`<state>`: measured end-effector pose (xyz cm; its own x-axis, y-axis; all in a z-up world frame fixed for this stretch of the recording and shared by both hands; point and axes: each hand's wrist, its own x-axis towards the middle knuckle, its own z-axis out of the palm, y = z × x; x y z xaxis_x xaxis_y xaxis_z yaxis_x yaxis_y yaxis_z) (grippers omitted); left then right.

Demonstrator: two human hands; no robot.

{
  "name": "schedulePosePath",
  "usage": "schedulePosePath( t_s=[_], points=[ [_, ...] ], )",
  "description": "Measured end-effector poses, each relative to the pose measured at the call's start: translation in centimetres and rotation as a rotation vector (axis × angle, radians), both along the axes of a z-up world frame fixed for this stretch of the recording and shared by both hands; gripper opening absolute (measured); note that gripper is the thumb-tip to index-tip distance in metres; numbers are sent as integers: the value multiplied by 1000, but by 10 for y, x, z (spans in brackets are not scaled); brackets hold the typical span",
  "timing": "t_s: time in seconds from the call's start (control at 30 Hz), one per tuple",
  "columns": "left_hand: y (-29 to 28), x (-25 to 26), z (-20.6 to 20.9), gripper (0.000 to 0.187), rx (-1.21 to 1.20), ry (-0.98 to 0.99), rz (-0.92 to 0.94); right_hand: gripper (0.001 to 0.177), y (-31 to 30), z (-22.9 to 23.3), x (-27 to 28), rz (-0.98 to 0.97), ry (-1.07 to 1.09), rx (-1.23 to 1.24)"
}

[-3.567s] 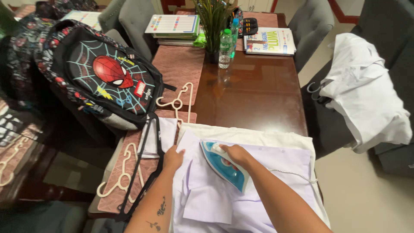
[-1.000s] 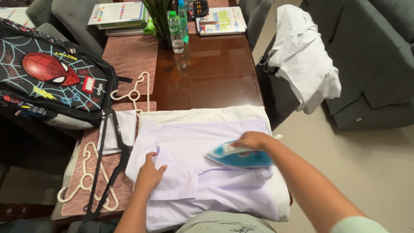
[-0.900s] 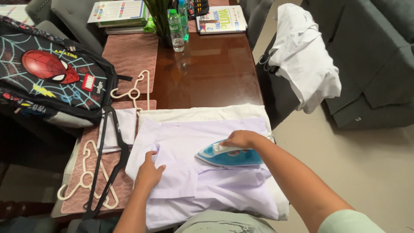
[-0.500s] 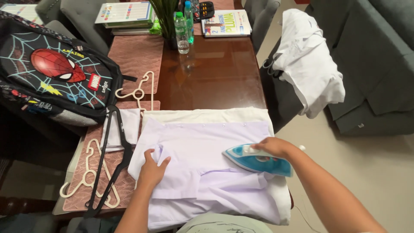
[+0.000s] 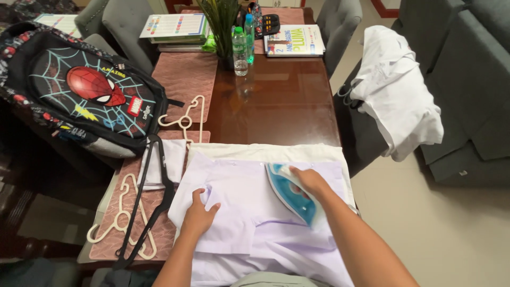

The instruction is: Ironing a white school shirt on a dining table.

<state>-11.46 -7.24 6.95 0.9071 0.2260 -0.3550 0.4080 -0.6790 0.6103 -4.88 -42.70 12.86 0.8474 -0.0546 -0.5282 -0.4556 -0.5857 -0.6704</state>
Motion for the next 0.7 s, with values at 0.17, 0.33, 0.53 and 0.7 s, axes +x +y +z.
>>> schedulePosePath(
  t_s=[0.17,0.33,0.53,0.7],
  points=[
    [-2,-6,5,77,-5,8,-2,49,23,33,10,-102,260,271],
    [-3,-4,10,75,0,20,-10,49,9,36,6,-56,314,236],
    [-2,-2,10,75,14,23,-27,42,-1,27,-14,-135,217,202],
    [-3,-5,2,74,11,0,-24,44,13,19,-4,-187,134,262]
  ],
)
